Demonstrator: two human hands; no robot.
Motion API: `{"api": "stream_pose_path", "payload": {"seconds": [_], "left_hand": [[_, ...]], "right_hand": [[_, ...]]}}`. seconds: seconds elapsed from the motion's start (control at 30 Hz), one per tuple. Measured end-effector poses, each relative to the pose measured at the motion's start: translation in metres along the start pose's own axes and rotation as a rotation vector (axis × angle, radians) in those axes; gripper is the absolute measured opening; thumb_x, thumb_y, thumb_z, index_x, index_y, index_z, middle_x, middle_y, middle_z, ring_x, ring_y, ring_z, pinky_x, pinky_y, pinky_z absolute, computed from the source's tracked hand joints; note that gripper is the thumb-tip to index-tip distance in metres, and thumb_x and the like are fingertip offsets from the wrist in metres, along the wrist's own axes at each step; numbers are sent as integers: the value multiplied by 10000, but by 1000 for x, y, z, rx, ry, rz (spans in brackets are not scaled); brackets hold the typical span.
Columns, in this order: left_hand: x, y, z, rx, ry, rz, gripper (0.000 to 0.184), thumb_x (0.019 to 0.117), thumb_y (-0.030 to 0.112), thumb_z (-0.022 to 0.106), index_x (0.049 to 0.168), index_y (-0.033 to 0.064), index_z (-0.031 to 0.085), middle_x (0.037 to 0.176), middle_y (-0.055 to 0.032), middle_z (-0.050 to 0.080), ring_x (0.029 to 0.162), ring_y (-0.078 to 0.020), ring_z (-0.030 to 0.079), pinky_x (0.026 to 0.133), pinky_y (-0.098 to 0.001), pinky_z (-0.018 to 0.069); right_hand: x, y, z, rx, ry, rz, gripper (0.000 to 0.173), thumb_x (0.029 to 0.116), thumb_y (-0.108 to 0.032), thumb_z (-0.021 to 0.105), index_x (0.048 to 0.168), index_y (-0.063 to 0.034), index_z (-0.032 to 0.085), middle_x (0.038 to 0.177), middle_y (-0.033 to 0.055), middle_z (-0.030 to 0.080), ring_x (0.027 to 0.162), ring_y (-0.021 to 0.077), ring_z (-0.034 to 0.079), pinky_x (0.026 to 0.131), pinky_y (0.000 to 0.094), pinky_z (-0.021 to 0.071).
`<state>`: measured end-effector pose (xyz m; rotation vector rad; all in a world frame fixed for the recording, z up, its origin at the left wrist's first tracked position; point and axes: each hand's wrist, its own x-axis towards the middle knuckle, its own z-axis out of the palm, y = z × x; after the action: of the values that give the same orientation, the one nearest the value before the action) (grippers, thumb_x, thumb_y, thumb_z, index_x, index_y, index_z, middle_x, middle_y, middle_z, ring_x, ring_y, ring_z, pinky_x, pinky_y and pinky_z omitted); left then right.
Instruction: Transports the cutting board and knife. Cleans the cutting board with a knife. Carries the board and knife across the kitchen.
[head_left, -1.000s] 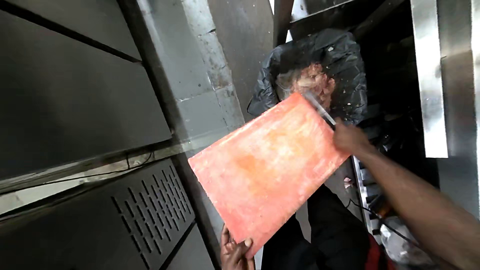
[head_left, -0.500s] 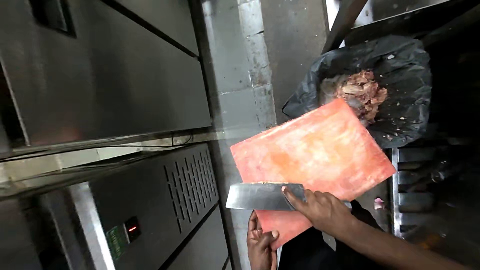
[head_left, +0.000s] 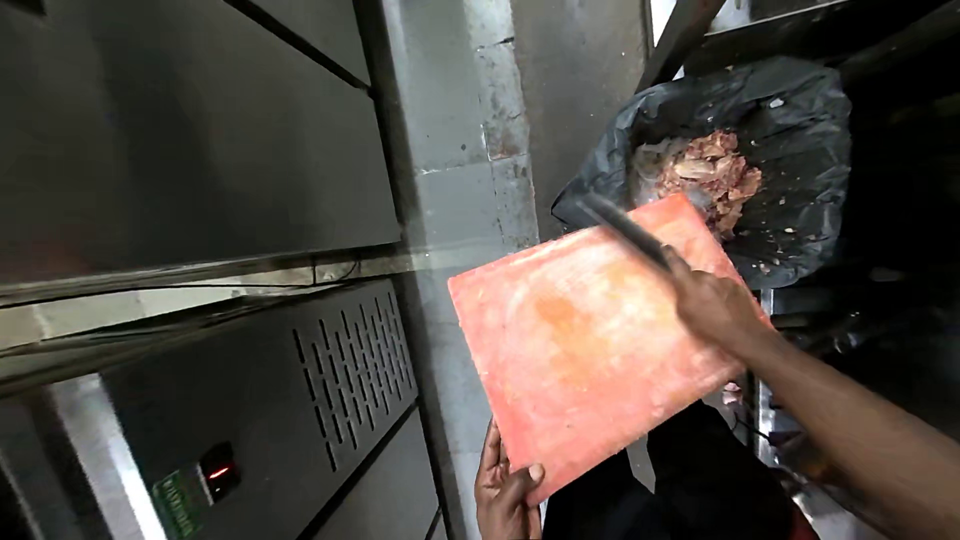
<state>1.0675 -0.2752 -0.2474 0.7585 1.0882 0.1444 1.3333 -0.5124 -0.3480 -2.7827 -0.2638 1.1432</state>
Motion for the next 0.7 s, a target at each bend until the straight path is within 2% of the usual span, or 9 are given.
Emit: {"api": "stream_pose_path", "payload": {"seconds": [0.07, 0.13, 0.2, 0.27, 0.33, 0.37, 0.47, 0.57, 0.7], "left_hand": [[0, 0, -1, -4, -1, -3, 879, 678, -166, 722, 1477, 30, 412, 1210, -115, 706, 995, -226, 737, 809, -429, 640], [0, 0, -1, -15, -1, -6, 880, 674, -169, 729, 1472, 28, 416, 1199, -118, 709, 993, -228, 737, 806, -430, 640], [2, -1, -3, -21, 2, -17, 885, 668, -176, 737, 1467, 27, 415, 1196, -127, 709, 993, -237, 738, 808, -435, 640], [2, -2, -5, -20, 23, -27, 892, 655, -185, 738, 1458, 15, 404, 1188, -144, 704, 977, -248, 738, 799, -439, 640], [1, 0, -6, -6, 27, -32, 905, 649, -175, 746, 1461, 21, 398, 1199, -147, 698, 975, -253, 738, 798, -443, 639], [2, 1, -5, -5, 25, -32, 908, 651, -169, 758, 1462, 25, 399, 1206, -150, 697, 977, -255, 738, 797, -448, 640], [2, 5, -2, 6, 34, -47, 912, 652, -175, 744, 1470, 21, 389, 1215, -155, 692, 976, -258, 738, 785, -450, 640], [0, 7, 3, 26, 51, -54, 904, 661, -198, 689, 1481, 13, 372, 1224, -152, 688, 969, -251, 738, 778, -441, 640], [0, 6, 3, 41, 64, -49, 897, 655, -208, 654, 1478, 13, 371, 1200, -141, 700, 939, -233, 743, 762, -420, 640]], "right_hand": [[13, 41, -8, 25, -25, 222, 586, 1042, -163, 476, 1601, -230, 315, 927, 307, 685, 872, 540, 680, 700, 692, 533], [14, 68, -16, 83, 2, 408, 528, 1028, -156, 488, 1548, -163, 393, 1012, 361, 667, 956, 580, 658, 737, 724, 515], [-2, 73, -16, 122, 100, 430, 487, 1057, -169, 460, 1541, -152, 404, 997, 376, 659, 940, 602, 648, 729, 737, 498], [-30, 52, -10, 157, 192, 283, 473, 1088, -211, 423, 1558, -171, 391, 893, 350, 662, 812, 589, 653, 654, 734, 491], [-60, 14, -1, 221, 226, 63, 514, 1074, -238, 447, 1584, -205, 394, 908, 282, 687, 764, 524, 671, 628, 703, 513], [-75, -9, 3, 254, 228, -42, 524, 1063, -251, 458, 1584, -214, 412, 954, 245, 697, 768, 481, 681, 628, 675, 528], [-109, -77, 21, 330, 255, -365, 491, 1040, -298, 456, 1526, -259, 516, 925, 123, 695, 670, 311, 681, 525, 507, 553], [-129, -120, 27, 366, 138, -557, 469, 1046, -276, 488, 1507, -354, 525, 918, 150, 695, 665, 316, 681, 525, 473, 560], [-137, -130, 35, 240, 96, -697, 569, 985, -213, 580, 1522, -378, 491, 911, 192, 666, 642, 343, 658, 521, 459, 546]]}}
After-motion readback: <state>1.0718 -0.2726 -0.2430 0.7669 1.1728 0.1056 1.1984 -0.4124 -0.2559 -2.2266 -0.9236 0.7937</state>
